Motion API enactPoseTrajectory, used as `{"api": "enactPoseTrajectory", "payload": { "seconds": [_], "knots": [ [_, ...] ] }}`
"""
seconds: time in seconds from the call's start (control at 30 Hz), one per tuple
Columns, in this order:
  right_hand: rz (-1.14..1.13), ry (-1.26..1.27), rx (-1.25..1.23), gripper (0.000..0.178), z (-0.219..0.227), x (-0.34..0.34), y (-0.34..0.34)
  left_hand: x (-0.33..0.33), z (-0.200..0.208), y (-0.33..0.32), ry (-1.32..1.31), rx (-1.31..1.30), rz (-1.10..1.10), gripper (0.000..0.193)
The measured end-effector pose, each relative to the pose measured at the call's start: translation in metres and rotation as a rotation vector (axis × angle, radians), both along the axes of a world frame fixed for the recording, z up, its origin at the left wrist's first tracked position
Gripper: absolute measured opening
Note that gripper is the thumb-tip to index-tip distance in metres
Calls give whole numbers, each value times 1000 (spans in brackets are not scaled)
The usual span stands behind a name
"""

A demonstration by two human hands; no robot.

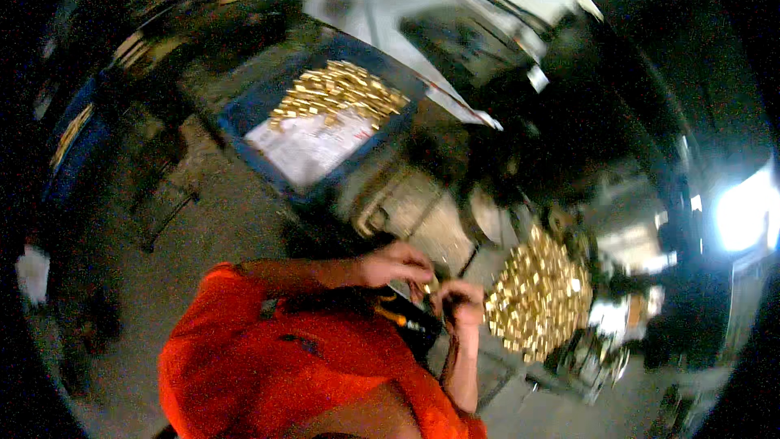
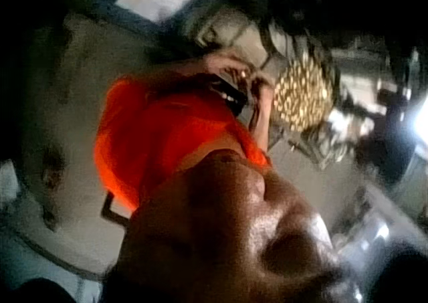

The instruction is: The person repeatedly picks small brass-colored metal parts from a bin, places them into a press machine, and operates the lever to process them. The processed parts are collected in a tray on the machine. The person continues this cycle throughout the clip.

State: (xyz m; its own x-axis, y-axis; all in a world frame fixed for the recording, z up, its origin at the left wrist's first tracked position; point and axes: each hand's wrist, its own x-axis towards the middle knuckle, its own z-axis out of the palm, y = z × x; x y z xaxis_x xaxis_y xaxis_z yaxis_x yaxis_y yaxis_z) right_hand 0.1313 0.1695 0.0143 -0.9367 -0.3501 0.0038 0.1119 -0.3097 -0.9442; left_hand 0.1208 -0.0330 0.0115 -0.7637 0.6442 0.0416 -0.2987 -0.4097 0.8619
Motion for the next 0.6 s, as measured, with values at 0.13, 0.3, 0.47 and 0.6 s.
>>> {"api": "enactPoseTrajectory", "payload": {
  "seconds": [0.13, 0.3, 0.47, 0.6],
  "knots": [
    [-61, -48, -80, 30, -6, -1, 9, -26, -2, -5, 0, -65, 206, 20],
    [-94, 38, -109, 26, -13, 11, 31, -91, -8, 3, 89, -198, 378, 24],
    [-133, 47, -96, 30, -10, 12, 45, -129, -21, 30, 69, -230, 430, 27],
    [-149, 129, 73, 30, 13, 4, 62, -133, -28, 44, 0, -233, 496, 26]
  ]
}}
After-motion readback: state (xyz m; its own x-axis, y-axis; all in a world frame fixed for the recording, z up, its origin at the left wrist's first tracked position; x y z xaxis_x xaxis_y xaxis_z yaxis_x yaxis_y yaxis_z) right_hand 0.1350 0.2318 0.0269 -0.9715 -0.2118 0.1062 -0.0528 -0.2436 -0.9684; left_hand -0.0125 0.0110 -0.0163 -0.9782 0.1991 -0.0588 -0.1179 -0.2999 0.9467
